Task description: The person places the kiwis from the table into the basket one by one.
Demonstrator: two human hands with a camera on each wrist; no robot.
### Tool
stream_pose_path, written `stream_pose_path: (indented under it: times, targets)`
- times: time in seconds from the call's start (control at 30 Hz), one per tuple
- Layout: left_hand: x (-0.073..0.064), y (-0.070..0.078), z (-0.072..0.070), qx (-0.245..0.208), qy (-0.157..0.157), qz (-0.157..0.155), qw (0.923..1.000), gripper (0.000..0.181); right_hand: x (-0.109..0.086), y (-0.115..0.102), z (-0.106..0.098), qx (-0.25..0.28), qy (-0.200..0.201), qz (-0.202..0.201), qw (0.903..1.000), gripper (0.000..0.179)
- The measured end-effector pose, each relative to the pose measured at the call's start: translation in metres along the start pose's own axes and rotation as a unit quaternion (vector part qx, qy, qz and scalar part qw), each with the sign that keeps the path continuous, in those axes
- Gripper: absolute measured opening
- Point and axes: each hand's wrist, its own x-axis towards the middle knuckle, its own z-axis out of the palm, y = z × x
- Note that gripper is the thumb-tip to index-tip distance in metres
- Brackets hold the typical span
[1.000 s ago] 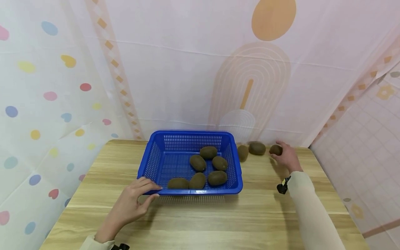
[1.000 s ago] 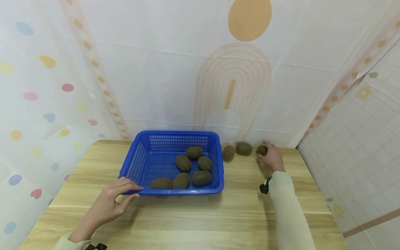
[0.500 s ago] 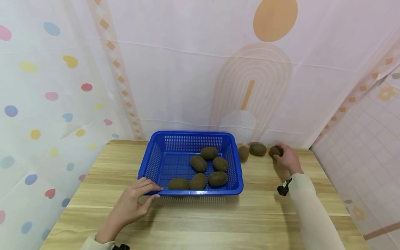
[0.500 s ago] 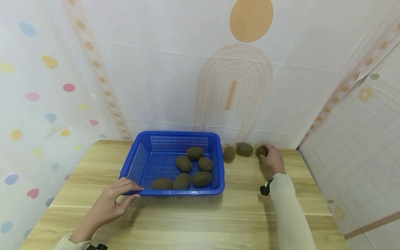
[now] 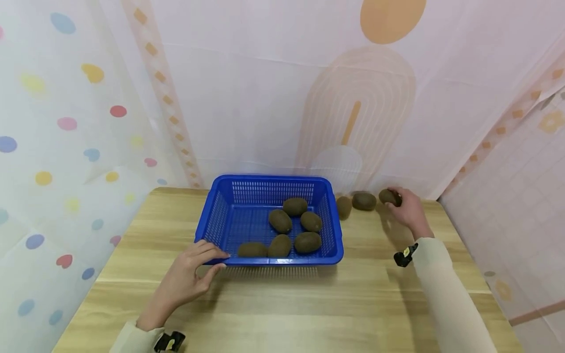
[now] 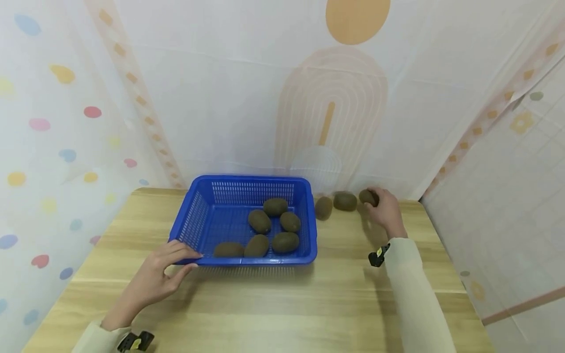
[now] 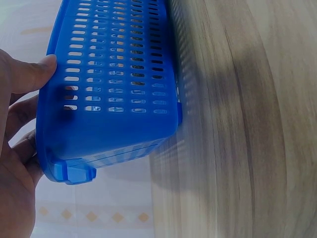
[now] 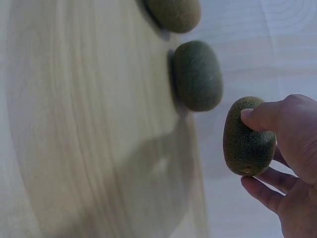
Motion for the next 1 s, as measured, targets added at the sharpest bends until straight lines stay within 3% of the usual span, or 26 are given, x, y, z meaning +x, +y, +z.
stream_pose_path:
  times: [0.37, 0.7, 1.0]
  targets:
    - [-0.001, 0.000, 0.001, 0.005, 0.001, 0.004, 1.0000, 0.028, 0.001, -0.029, -0.010, -0.004, 0.026, -0.051, 0.9983, 0.051]
    - [-0.004, 0.003, 0.002, 0.009, 0.001, -0.004, 1.0000, 0.027, -0.005, -0.069, -0.013, 0.013, 0.039, -0.095, 0.9946, 0.049]
    - [-0.003, 0.000, 0.001, 0.015, -0.002, -0.011, 0.9998, 0.027, 0.001, -0.101, -0.008, 0.023, 0.054, -0.151, 0.9868, 0.049]
